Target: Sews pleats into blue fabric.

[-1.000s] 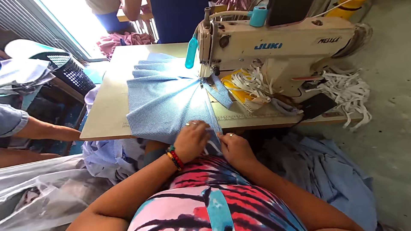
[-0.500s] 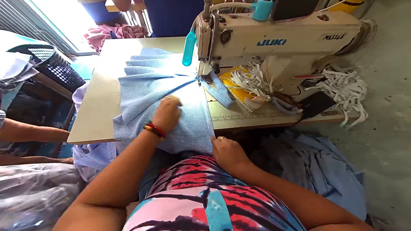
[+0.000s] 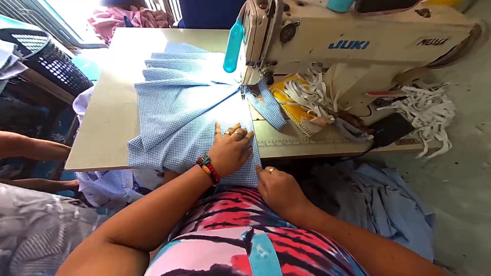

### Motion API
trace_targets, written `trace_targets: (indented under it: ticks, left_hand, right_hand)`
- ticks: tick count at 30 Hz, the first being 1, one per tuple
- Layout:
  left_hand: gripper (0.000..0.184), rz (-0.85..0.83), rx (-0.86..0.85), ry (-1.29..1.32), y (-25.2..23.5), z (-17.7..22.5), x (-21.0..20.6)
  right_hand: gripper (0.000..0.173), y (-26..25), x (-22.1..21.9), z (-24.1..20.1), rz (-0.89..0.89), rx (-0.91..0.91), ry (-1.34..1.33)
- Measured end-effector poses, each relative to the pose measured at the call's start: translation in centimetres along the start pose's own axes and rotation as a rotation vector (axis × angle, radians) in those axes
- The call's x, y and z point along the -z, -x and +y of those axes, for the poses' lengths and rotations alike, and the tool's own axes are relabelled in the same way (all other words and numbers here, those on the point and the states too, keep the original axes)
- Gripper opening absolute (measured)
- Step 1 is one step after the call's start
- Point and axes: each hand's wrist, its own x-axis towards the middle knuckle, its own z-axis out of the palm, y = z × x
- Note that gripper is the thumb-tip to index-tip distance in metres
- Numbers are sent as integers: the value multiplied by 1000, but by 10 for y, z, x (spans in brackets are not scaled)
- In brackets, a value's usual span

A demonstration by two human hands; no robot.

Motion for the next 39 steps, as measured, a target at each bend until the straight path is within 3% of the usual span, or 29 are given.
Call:
trace_targets:
  ticks: [12,16,23,27,30,39]
  left_hand:
    - [47,-31,52,-47,-33,-18,12]
    - [51,-138,91,1,-47,-30,20]
    - [53,-117,35,-53,-66,-51,21]
    - [37,-28,-60,-179,-54,-34,19]
    - [39,-10,11,-156,-40,-19,12]
    - [43,-29,119,-66,-57,-32,20]
  right_hand:
    - [29,-41,-6,11,-17,-20,44]
    - [28,-55,-9,15,-22,-12,47]
    - [31,-77,-16,24,-44,-21,65]
    - [26,-91,-17,26,-44,-37,58]
    - [21,-100,-19,31,-18,-22,57]
    - [13,-133,-21,39,-10,-4,81]
